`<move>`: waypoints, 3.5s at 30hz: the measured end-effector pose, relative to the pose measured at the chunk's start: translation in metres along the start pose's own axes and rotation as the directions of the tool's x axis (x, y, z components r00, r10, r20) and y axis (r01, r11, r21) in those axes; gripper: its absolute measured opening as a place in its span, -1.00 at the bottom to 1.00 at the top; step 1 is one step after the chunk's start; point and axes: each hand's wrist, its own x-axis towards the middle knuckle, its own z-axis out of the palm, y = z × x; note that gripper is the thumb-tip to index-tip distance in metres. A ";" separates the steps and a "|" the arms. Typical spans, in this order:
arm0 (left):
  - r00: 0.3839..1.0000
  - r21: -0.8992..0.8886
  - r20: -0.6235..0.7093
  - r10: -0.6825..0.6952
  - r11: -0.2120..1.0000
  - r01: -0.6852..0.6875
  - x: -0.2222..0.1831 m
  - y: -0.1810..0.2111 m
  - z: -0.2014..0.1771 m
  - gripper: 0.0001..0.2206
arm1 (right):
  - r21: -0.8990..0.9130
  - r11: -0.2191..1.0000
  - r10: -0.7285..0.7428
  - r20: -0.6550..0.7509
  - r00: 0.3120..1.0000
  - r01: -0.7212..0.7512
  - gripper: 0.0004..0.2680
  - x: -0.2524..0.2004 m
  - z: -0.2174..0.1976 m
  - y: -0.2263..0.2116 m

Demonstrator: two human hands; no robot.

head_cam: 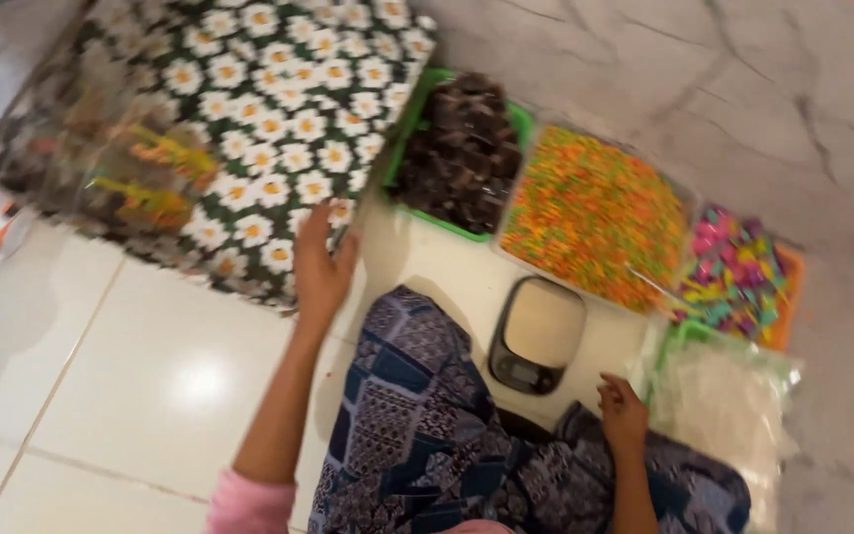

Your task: The person is manually filling small plastic bags with colorful candies using a spoon, weighing each bag on a digital scale, and then placing the filled bags into a larger storage box.

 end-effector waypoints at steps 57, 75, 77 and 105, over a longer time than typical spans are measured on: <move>0.419 -0.057 0.894 -0.158 0.888 0.457 -0.159 0.230 0.155 -0.70 | 0.682 0.584 0.352 -0.702 0.619 0.441 -0.90 -0.034 -0.191 -0.070; 0.847 -0.644 0.523 0.090 0.694 0.323 -0.147 0.301 0.037 -0.44 | 0.344 0.747 -0.400 -0.451 0.798 0.569 -0.84 -0.112 -0.103 -0.181; 0.867 -0.630 0.490 0.087 0.723 0.284 -0.150 0.300 0.031 -0.43 | 0.315 0.762 -0.399 -0.461 0.793 0.566 -0.87 -0.118 -0.121 -0.199; 0.548 -0.325 0.768 0.331 0.939 -0.112 -0.148 0.230 0.040 -0.36 | -0.112 0.713 -0.694 0.027 0.719 0.692 -0.94 -0.097 -0.160 -0.259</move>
